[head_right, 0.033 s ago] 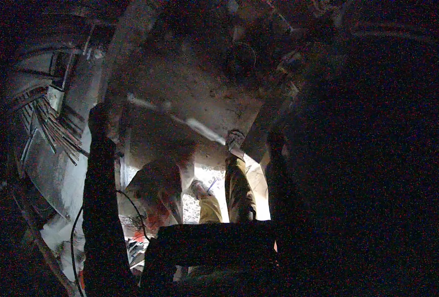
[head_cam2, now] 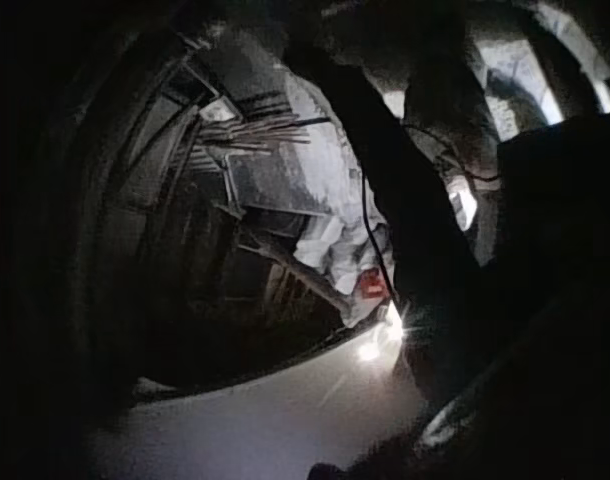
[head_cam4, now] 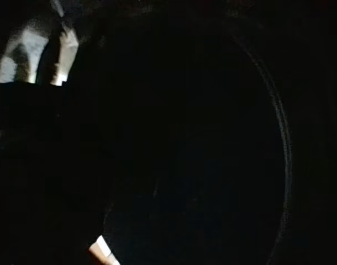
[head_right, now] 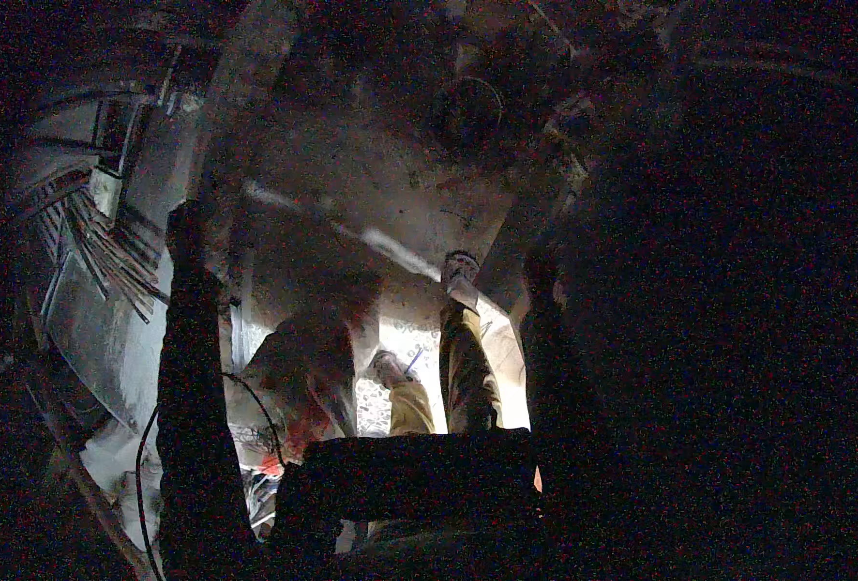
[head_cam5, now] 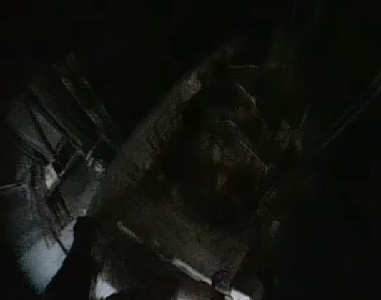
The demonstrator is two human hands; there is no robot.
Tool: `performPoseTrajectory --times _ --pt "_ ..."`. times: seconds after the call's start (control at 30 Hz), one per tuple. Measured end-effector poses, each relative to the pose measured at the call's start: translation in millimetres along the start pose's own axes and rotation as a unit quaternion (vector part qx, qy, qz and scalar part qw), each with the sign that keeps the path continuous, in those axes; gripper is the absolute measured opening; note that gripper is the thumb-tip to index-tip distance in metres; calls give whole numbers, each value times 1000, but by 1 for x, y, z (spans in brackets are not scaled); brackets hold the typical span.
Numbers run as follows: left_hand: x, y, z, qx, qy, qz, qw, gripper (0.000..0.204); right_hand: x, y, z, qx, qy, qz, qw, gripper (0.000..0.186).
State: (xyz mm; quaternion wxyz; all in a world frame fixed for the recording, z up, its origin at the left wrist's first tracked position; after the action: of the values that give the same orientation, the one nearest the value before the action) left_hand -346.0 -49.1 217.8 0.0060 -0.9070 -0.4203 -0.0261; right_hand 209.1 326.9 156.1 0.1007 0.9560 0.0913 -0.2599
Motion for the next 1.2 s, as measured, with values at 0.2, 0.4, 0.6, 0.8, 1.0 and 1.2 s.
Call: performPoseTrajectory --times 0.2,0.4,0.6,0.8,1.0,1.2 --pt "27 -8 -7 155 4 53 986 24 -11 -91 30 -4 63 -44 997 36" --pt "55 -9 -17 162 -74 72 981 27 -18 -109 62 -33 88 -40 995 37" --pt "81 -9 -27 87 -173 47 980 28 -58 -78 77 -55 69 -88 992 39" --pt "97 -9 -39 -7 -254 -11 967 29 -122 -63 112 -117 45 -156 980 40" --pt "101 -17 -26 -47 -227 27 972 26 -147 -94 141 -139 125 -160 969 41" --pt "87 -2 -37 68 -197 3 978 29 -161 -102 176 -165 151 -162 961 43"
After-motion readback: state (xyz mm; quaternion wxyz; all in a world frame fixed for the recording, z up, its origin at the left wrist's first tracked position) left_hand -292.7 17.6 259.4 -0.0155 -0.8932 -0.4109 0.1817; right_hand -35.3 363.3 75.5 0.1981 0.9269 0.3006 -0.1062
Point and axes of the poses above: each hand's wrist, its own y-axis away from the middle knuckle, its own z-axis out of the palm, x = y × z, the point moved 6 cm from there along -y, towards the middle knuckle, and after that the axes turned 15 degrees about x, right-handed, at the moved point
